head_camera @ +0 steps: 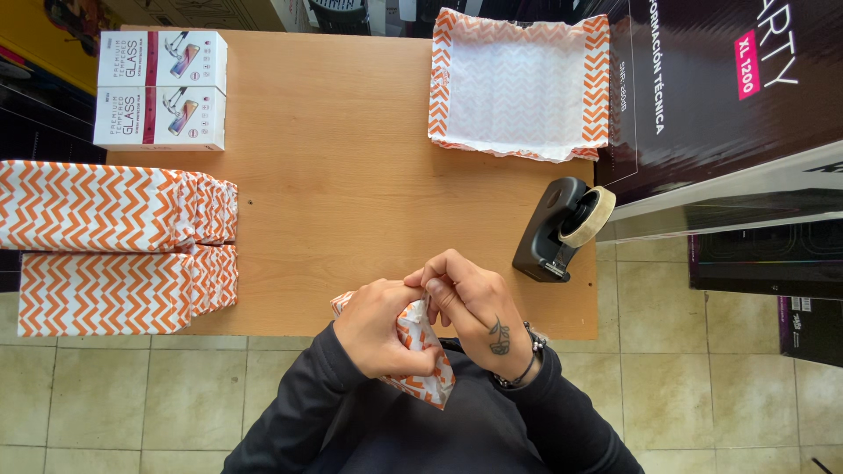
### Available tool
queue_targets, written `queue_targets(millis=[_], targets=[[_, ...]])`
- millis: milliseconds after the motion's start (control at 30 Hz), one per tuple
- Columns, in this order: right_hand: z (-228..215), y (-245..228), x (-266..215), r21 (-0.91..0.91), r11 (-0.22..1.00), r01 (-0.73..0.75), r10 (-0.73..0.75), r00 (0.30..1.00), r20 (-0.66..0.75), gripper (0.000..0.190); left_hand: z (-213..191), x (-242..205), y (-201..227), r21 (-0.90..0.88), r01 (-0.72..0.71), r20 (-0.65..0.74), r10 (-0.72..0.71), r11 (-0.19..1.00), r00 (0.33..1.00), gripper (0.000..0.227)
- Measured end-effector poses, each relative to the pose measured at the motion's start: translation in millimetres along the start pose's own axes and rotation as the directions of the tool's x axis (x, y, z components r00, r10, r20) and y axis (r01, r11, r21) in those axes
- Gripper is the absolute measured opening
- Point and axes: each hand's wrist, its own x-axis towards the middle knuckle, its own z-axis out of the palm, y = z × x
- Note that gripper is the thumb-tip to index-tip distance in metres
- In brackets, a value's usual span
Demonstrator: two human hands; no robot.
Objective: The person wraps small rectangular boxes in orange and white chevron-patterned paper. They fold the paper around each box, secure it with clear tape, and place the finished packages on the table.
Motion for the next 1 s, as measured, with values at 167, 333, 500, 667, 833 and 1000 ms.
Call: queue_targets(millis=[167,333,500,667,833,1000], targets=[[9,9,-4,0.069,0.998,0.001,0.003,0.998,-0.066,0.019,0,-1,0,-0.028,0.008,-0.011,-0.009,1.0,1.0,0.041],[19,14,-8,0.104,0.994,0.026,-0.011,0.99,-0.143,0.02,3,-4,-1,-0.065,0.015,-0.011,-0.016,0.998,1.0,0.041],[19,19,-2,0.375,0.923,0.079,0.027,0.962,-0.271,0.023,-3,-3,21,0.033,-0.122,0.048,0.121,0.992,0.992,0.045],[4,26,-3,0.105,0.981,0.164,-0.14,0.969,-0.203,0.016,7,-7,-3,-0.048,0.027,0.005,-0.026,0.999,1.0,0.055],[6,49,-16,-0.101,0.972,0.212,-0.229,0.949,-0.217,0.038,1,-8,-12,-0.069,0.024,-0.032,-0.026,0.997,0.999,0.065],[3,74,-37,0.139,0.973,0.182,-0.122,0.925,-0.359,0.033,-9,-7,-3,-0.001,0.09,-0.053,-0.09,0.996,0.995,0.069]])
